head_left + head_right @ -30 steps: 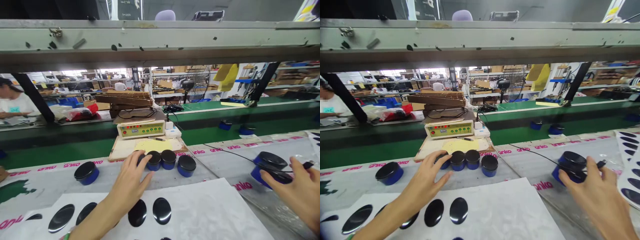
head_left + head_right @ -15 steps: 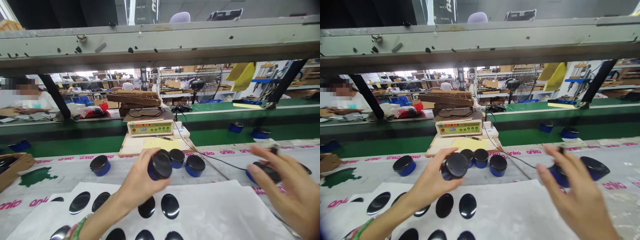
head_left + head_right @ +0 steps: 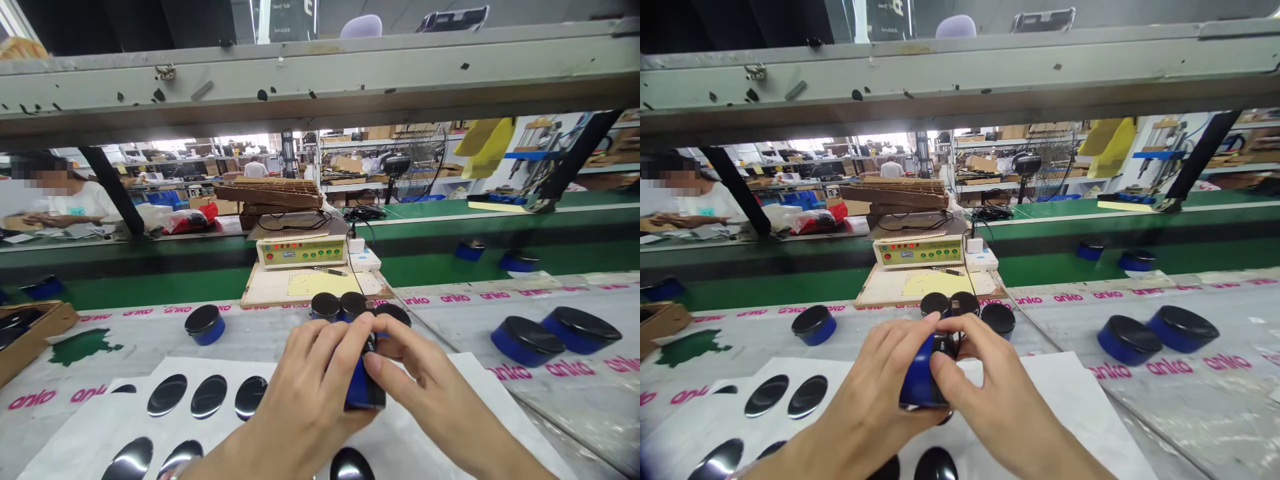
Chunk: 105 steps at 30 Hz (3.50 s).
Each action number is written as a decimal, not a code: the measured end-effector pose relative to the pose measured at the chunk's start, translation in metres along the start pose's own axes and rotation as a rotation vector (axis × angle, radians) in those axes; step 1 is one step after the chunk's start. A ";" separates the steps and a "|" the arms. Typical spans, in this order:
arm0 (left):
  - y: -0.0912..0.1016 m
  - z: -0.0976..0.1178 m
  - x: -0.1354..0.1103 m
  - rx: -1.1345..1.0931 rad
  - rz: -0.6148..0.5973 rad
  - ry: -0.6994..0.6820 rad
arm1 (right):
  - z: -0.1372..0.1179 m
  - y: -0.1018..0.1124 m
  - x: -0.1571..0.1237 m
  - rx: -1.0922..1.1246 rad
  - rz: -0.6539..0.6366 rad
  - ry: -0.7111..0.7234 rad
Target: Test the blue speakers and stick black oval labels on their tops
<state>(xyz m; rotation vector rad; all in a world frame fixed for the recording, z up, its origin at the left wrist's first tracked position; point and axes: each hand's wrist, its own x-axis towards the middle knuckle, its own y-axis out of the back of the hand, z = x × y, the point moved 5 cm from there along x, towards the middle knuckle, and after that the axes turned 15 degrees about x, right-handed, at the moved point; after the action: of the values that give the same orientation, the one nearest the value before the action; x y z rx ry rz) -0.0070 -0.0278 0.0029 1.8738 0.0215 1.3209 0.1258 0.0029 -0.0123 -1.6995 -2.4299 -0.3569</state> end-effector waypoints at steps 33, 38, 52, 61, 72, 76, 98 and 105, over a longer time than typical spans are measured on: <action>-0.008 -0.031 -0.013 -1.164 -0.256 1.143 | 0.001 0.006 0.000 -0.045 0.118 0.128; -0.009 -0.017 -0.013 -1.396 -0.294 1.276 | -0.011 -0.006 -0.010 -0.299 0.152 0.346; -0.011 -0.022 -0.003 -0.969 -0.370 0.703 | -0.012 -0.003 -0.006 -0.456 0.078 0.524; -0.006 -0.028 0.007 -0.689 -0.361 0.343 | 0.004 0.011 -0.009 -0.436 0.067 0.568; -0.012 -0.027 0.013 -0.567 -0.176 0.210 | -0.004 0.010 -0.008 -0.563 0.115 0.669; -0.011 -0.025 0.012 -0.531 -0.120 0.209 | -0.002 0.009 -0.009 -0.546 0.106 0.687; -0.041 -0.028 -0.007 -1.277 -0.503 0.703 | 0.044 0.015 -0.004 0.105 0.090 0.428; -0.042 -0.025 -0.006 -1.231 -0.557 0.692 | 0.034 0.008 -0.004 -0.212 0.098 0.508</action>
<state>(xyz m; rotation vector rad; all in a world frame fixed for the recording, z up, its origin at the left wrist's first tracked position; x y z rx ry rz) -0.0117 0.0126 -0.0253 0.3035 0.0645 1.0875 0.1351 0.0114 -0.0453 -1.5532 -1.9873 -0.9331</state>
